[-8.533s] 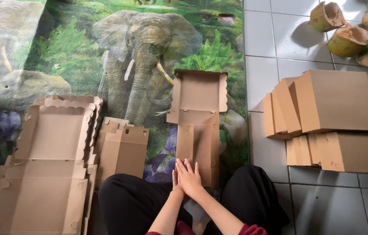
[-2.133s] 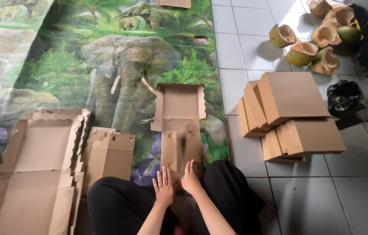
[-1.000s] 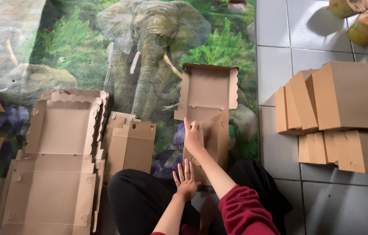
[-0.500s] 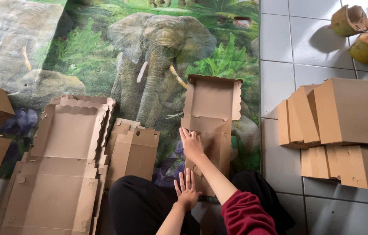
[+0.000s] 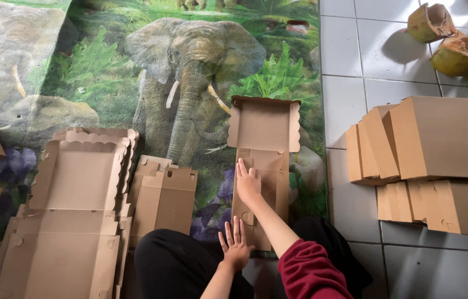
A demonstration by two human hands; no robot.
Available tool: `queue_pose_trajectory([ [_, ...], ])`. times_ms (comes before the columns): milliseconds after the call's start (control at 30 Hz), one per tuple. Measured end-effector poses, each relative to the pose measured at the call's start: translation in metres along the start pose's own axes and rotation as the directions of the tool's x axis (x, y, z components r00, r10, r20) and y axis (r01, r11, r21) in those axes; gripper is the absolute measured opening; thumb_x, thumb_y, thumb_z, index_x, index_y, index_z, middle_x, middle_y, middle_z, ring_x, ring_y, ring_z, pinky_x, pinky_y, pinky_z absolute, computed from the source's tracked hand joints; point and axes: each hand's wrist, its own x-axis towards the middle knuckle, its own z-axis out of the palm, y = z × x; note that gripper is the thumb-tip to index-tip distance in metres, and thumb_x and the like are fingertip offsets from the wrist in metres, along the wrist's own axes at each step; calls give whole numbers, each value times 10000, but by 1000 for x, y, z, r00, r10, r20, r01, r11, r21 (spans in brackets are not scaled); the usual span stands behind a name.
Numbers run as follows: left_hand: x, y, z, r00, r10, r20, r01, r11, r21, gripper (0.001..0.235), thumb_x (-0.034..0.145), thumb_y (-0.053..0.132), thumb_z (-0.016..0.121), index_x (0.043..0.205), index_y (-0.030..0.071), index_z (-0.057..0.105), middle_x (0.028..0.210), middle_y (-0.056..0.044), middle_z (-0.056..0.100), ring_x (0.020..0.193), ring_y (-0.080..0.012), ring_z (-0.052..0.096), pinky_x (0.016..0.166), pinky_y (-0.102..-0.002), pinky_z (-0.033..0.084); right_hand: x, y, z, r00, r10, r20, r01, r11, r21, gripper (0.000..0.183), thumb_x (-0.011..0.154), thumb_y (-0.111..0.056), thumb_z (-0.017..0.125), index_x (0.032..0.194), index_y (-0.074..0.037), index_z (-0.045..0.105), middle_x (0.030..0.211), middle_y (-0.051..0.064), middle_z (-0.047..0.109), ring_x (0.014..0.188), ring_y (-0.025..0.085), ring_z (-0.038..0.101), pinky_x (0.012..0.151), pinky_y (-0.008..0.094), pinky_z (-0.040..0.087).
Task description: The person sits on the floor and assembles a flat-packed cardboard box by folding its sides and locking the tabs into place. They handle the box by hand, folding the flaps and securing the structure without using any tools.
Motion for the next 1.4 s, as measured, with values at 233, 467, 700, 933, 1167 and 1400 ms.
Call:
queue_pose_trajectory([
  [233,24,-4,-70,625,68,778,125,975,-186,893,970,510,394,1502,79,-179,1553,-72,-276,1417,-358,-247,1122,-551,-126,15,-3,-27,991,54,121,-67,992,106,630,949,-49,272,1523,-154,34,1595,-55,-66,1183,288,380,915,429,393],
  [467,-1,2,-3,990,-14,-141,11,1000,-16,1299,469,639,605,1488,82,24,1600,-75,-80,1460,-336,-63,1123,-538,-15,13,-4,-51,981,71,182,-94,988,119,665,954,-44,298,1523,-150,-28,1590,-64,-129,1103,273,448,884,427,414],
  [700,2,1,-12,988,-5,-157,5,1000,-4,1342,438,638,631,1487,58,29,1600,-92,-66,1461,-347,-58,1128,-543,-16,33,-2,-61,965,96,243,-151,963,221,713,943,-36,303,1527,-228,-58,1572,-122,-196,811,306,571,682,420,440],
  [933,4,-2,-11,999,37,-1,-37,999,-37,1288,569,635,613,1458,43,-106,1551,-117,-210,1398,-382,-224,1053,-556,-133,32,-5,-43,984,106,146,-124,985,121,709,960,-73,333,1524,-197,-78,1573,-83,-207,788,282,544,628,357,421],
  [1167,2,-1,-7,993,5,-115,-6,1000,-7,1275,507,625,593,1478,60,-10,1588,-97,-118,1448,-352,-112,1108,-532,-41,22,-14,-8,991,135,15,-134,987,-85,726,923,-35,398,1525,-112,-2,1589,17,-128,1035,276,426,794,374,438],
  [1400,36,-3,-103,618,40,786,140,977,-160,892,953,509,400,1505,92,-164,1565,-46,-253,1427,-351,-228,1129,-556,-105,-13,-22,2,997,71,-39,-73,996,-60,714,895,-47,429,1499,-60,50,1583,93,-9,1443,309,29,1122,625,56],
])
